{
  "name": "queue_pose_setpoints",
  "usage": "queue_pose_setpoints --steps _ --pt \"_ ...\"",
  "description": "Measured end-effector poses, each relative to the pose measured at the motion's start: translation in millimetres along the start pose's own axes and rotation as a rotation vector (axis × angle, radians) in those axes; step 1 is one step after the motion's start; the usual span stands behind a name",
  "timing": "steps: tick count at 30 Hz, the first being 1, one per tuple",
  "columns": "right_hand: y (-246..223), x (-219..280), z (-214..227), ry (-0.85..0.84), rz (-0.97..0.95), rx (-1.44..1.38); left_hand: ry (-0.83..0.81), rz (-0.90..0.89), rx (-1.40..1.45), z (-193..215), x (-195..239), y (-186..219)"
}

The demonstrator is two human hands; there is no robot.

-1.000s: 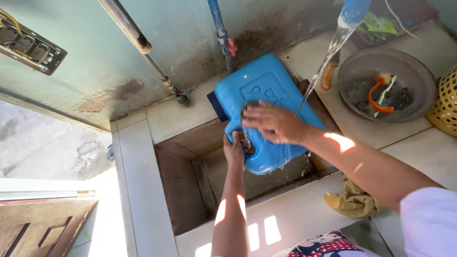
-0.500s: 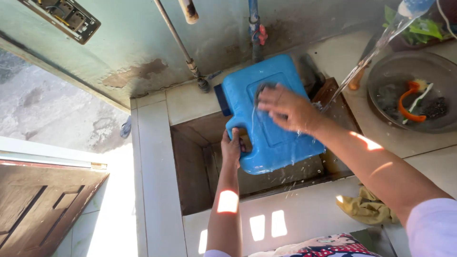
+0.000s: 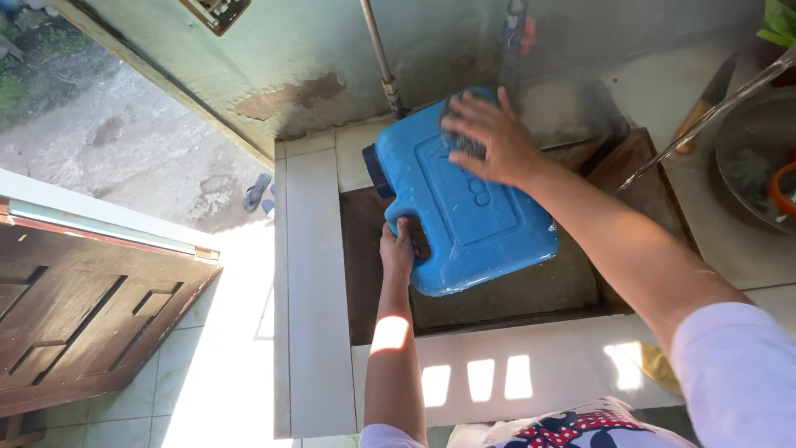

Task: The recorder is washing a blue water container and a small cup in a sink using a scrub pad and a brush.

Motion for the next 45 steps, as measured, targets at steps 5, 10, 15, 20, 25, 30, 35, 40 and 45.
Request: queue_pose_setpoints --steps 5,10,15,20,25,30,35,40,45 --pt "-69 11 -24 -0.086 0.152 -0.089 0.061 -0.079 -0.075 7 -37 -48" --pt "-111 28 -54 -0.361 0.512 -0.284 0.033 -0.184 0.221 10 -82 -80" --pt "-6 -43 -45 0.034 0.020 -0.025 0.076 0.010 -0.172 9 -15 -12" --pt "-86 34 -33 -0.155 0.264 -0.121 0.046 0.011 -0.253 16 -14 -3" --pt "-92 56 -31 -0.310 0.439 -0.330 0.028 -0.012 -0.302 14 -18 -2" --pt "-1 -9 -15 -0.018 0.077 0.035 0.025 0.064 -0.273 14 -8 13" --pt "-77 28 -26 -0.079 0.139 -0.062 0.012 0.031 -0.269 16 -18 3" --pt "-117 67 -33 -0.311 0.430 -0.316 0.004 -0.011 -0.262 17 -20 -1" --pt "0 -7 -11 0.037 0.041 -0.004 0.019 0.029 -0.265 19 -15 5"
Point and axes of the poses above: each hand's wrist, its own x-axis away from the middle knuckle, its own z-axis out of the back of the hand, y = z × x, the point moved 5 cm from there along -x, towards the middle knuckle, and after that the axes turned 6 degrees about z, right-handed, at the moved point
